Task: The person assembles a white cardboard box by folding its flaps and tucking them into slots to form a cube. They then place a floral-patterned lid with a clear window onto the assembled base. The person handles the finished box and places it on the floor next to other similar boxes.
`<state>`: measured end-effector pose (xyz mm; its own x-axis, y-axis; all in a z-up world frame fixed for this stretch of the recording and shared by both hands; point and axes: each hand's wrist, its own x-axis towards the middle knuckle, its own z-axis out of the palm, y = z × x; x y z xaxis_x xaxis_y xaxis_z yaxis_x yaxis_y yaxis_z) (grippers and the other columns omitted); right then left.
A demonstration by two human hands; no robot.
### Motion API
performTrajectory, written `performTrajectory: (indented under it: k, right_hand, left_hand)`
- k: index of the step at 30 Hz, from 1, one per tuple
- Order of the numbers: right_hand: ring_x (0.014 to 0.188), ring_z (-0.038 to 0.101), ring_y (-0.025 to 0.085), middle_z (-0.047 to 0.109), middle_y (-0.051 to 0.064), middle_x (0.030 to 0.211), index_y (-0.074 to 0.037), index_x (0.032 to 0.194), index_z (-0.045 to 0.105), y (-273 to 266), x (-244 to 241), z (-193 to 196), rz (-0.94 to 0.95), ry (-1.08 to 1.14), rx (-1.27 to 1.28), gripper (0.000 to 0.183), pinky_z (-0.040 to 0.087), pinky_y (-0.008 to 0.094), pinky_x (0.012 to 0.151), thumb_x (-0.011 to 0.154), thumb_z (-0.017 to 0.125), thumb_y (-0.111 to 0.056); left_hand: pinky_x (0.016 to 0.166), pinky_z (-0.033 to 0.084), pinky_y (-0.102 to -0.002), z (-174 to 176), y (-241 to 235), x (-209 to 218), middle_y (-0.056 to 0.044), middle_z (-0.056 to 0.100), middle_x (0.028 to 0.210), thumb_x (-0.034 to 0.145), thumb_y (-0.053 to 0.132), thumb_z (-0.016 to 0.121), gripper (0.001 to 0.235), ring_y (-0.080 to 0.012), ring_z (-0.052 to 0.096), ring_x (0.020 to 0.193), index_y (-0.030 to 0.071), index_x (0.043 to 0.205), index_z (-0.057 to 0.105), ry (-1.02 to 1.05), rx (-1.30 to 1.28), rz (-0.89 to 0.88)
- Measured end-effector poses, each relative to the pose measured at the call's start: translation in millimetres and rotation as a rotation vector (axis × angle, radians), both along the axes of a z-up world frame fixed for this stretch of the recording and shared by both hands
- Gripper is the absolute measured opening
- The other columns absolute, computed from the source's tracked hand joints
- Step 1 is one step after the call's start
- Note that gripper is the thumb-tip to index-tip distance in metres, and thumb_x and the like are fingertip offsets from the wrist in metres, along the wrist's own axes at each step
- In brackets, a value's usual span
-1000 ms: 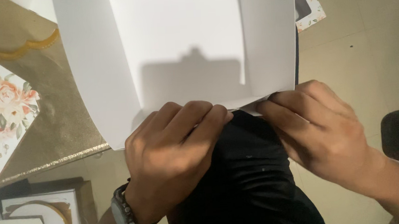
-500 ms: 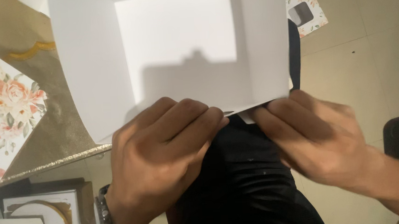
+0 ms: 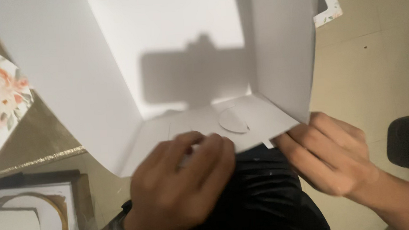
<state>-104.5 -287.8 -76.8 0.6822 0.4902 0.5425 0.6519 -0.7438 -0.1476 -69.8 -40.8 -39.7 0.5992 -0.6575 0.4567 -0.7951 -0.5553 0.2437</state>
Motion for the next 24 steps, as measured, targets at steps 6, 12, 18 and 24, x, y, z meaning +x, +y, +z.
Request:
performTrajectory:
  k: [6, 12, 18, 24]
  right_hand:
    - [0.060, 0.059, 0.016, 0.067, 0.007, 0.071, 0.000, 0.084, 0.075, -7.4, -11.0, -7.2, 0.064, -0.054, -0.028, 0.012, 0.048, 0.028, 0.050, 0.074, 0.080, -0.004]
    - [0.063, 0.064, 0.018, 0.064, 0.005, 0.065, -0.001, 0.081, 0.076, -3.4, -14.7, -13.3, 0.048, -0.039, -0.029, 0.011, 0.055, 0.031, 0.055, 0.073, 0.082, -0.006]
    - [0.064, 0.064, 0.020, 0.064, 0.006, 0.065, 0.000, 0.081, 0.076, -7.6, -12.1, -10.4, 0.057, -0.073, -0.078, 0.014, 0.054, 0.031, 0.055, 0.070, 0.080, -0.007]
    - [0.068, 0.065, 0.022, 0.066, 0.006, 0.074, -0.002, 0.084, 0.076, -25.2, -22.7, -20.8, 0.070, -0.044, -0.151, 0.014, 0.055, 0.033, 0.056, 0.072, 0.081, -0.007]
  left_hand:
    - [0.065, 0.057, -0.025, -8.0, 5.0, -1.3, 0.000, 0.069, 0.088, 0.087, 0.012, 0.070, 0.007, -0.0156, 0.069, 0.085, 0.007, 0.089, 0.074, -0.154, 0.027, -0.107]
    - [0.063, 0.054, -0.022, -9.4, -0.7, 1.2, 0.001, 0.069, 0.087, 0.088, 0.012, 0.071, 0.007, -0.0138, 0.069, 0.085, 0.007, 0.091, 0.075, -0.186, 0.031, -0.117]
    - [0.060, 0.053, -0.021, -6.4, 1.3, 3.7, 0.000, 0.070, 0.087, 0.088, 0.014, 0.070, 0.010, -0.0141, 0.069, 0.084, 0.006, 0.091, 0.076, -0.188, 0.009, -0.108]
    - [0.060, 0.052, -0.020, -6.6, -2.4, 6.6, 0.000, 0.070, 0.086, 0.091, 0.011, 0.070, 0.007, -0.0133, 0.070, 0.084, 0.006, 0.091, 0.075, -0.209, -0.036, -0.104]
